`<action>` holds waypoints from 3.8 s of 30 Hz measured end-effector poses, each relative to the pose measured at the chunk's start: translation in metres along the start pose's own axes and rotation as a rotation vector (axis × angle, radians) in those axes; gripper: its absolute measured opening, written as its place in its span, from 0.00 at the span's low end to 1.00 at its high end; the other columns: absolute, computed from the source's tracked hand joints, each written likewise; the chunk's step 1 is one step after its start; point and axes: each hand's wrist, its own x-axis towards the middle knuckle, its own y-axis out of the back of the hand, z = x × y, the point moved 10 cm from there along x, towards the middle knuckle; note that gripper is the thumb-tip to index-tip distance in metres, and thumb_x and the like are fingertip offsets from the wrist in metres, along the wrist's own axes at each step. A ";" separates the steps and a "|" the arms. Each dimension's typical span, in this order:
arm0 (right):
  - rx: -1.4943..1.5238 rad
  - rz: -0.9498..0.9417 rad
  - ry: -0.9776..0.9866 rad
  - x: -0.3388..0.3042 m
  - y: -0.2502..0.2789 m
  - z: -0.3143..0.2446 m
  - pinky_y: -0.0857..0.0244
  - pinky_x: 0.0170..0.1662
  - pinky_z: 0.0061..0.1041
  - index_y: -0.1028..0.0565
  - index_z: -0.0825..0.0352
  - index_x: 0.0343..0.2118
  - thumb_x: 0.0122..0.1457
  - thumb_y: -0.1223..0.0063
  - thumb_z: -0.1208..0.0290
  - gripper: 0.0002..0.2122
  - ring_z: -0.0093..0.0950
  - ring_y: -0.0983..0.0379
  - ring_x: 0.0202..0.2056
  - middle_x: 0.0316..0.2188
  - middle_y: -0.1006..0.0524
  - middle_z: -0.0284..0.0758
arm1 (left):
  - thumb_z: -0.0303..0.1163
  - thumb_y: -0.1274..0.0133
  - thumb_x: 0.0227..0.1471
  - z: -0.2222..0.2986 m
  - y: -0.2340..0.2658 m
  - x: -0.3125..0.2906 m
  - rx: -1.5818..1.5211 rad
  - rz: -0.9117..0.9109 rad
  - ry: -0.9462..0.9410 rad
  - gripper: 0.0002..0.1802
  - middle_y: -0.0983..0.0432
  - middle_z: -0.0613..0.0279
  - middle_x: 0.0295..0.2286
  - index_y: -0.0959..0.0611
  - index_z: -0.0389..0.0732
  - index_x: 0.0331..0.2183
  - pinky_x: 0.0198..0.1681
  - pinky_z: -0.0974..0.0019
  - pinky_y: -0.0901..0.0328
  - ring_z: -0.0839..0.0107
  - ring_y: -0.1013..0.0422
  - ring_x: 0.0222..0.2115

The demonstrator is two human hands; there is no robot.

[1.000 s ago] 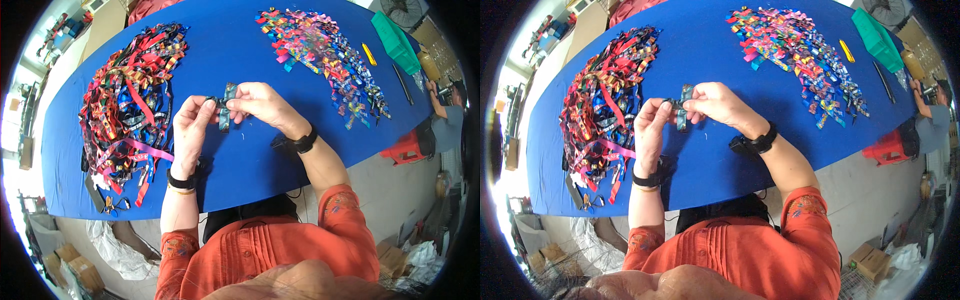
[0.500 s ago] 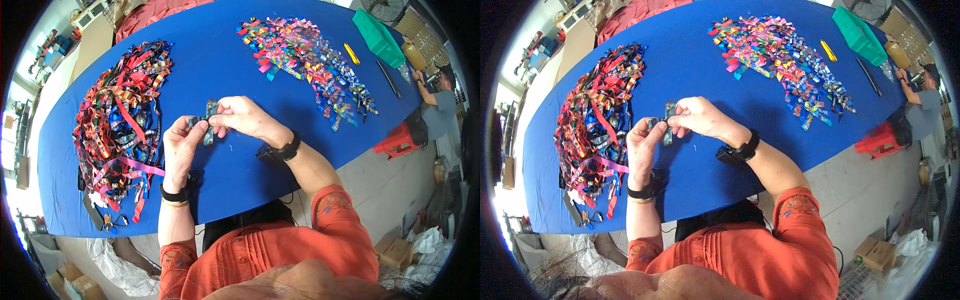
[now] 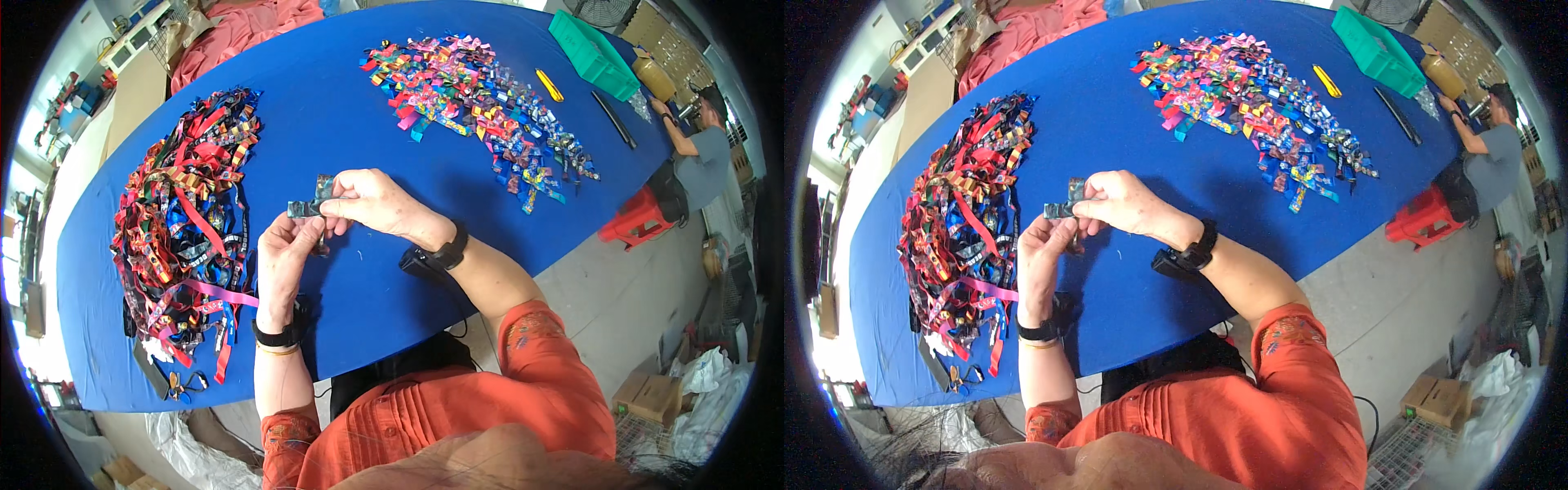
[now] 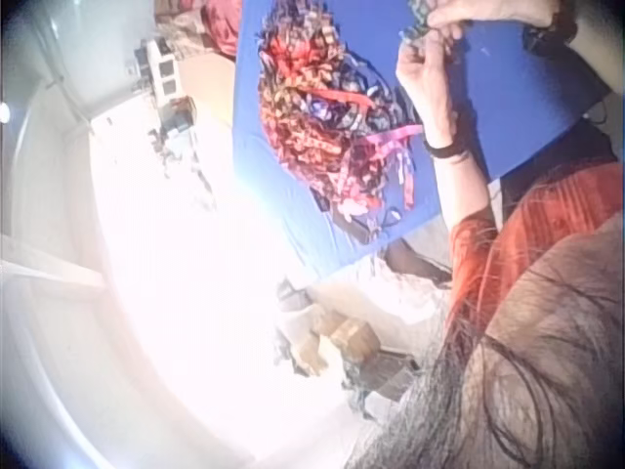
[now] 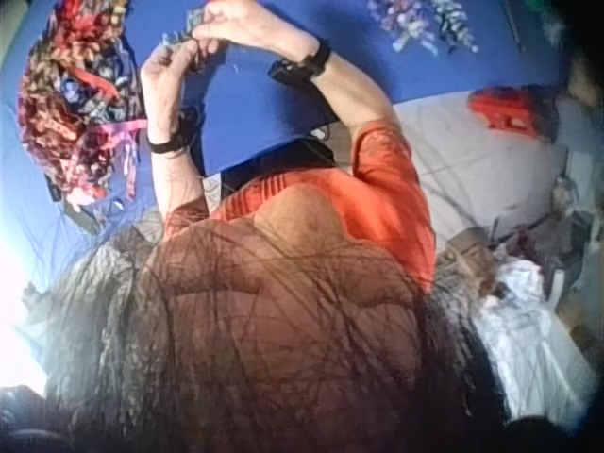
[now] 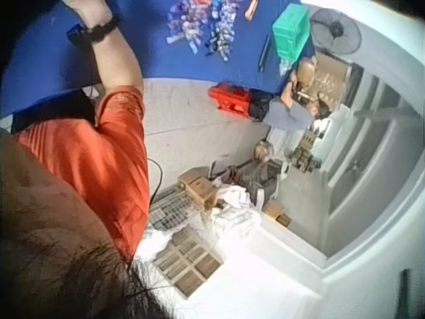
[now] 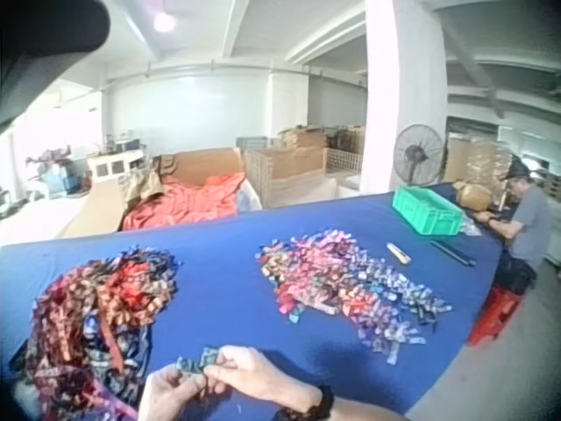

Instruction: Manually tying decorative bows using colorful printed fabric strips at a factory workstation.

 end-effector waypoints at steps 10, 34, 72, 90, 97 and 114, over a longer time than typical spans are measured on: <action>-0.012 0.072 0.024 0.000 0.013 -0.004 0.29 0.33 0.21 0.26 0.73 0.35 0.63 0.46 0.73 0.07 0.22 0.24 0.28 0.28 0.21 0.37 | 0.27 0.43 0.58 -0.012 -0.006 0.000 0.006 -0.094 0.092 0.07 0.20 0.61 0.27 0.21 0.33 0.37 0.26 0.75 0.30 0.77 0.25 0.24; 0.008 0.089 0.077 0.001 0.016 -0.008 0.28 0.34 0.21 0.26 0.71 0.35 0.64 0.47 0.73 0.06 0.22 0.24 0.28 0.28 0.21 0.35 | 0.24 0.43 0.56 -0.017 -0.014 -0.002 0.008 -0.195 0.129 0.07 0.20 0.59 0.24 0.22 0.35 0.38 0.24 0.77 0.34 0.78 0.27 0.19; -0.136 0.465 -0.186 -0.049 0.202 0.008 0.27 0.30 0.20 0.27 0.65 0.34 0.64 0.47 0.66 0.07 0.21 0.22 0.28 0.29 0.21 0.32 | 0.31 0.48 0.62 -0.030 -0.008 -0.001 0.080 -0.159 0.224 0.08 0.20 0.61 0.24 0.22 0.36 0.36 0.26 0.76 0.33 0.78 0.27 0.21; -0.067 0.721 -0.387 -0.033 0.263 0.061 0.29 0.22 0.20 0.26 0.63 0.34 0.63 0.46 0.67 0.06 0.20 0.24 0.22 0.27 0.20 0.32 | 0.31 0.49 0.63 -0.035 -0.012 -0.002 0.124 -0.171 0.260 0.07 0.21 0.63 0.24 0.22 0.36 0.35 0.25 0.77 0.34 0.81 0.29 0.20; -0.260 0.796 -0.418 -0.031 0.268 0.053 0.32 0.20 0.20 0.26 0.66 0.33 0.64 0.47 0.66 0.08 0.19 0.26 0.20 0.25 0.21 0.32 | 0.30 0.50 0.63 -0.033 -0.015 -0.003 0.150 -0.179 0.262 0.07 0.21 0.63 0.24 0.22 0.36 0.35 0.26 0.77 0.34 0.81 0.29 0.21; -1.160 0.894 -0.273 -0.037 0.247 -0.006 0.29 0.42 0.45 0.28 0.74 0.39 0.56 0.43 0.62 0.17 0.48 0.22 0.37 0.32 0.21 0.50 | 0.29 0.49 0.63 -0.031 -0.011 -0.006 0.191 -0.157 0.244 0.06 0.21 0.64 0.25 0.22 0.36 0.36 0.27 0.76 0.34 0.80 0.29 0.21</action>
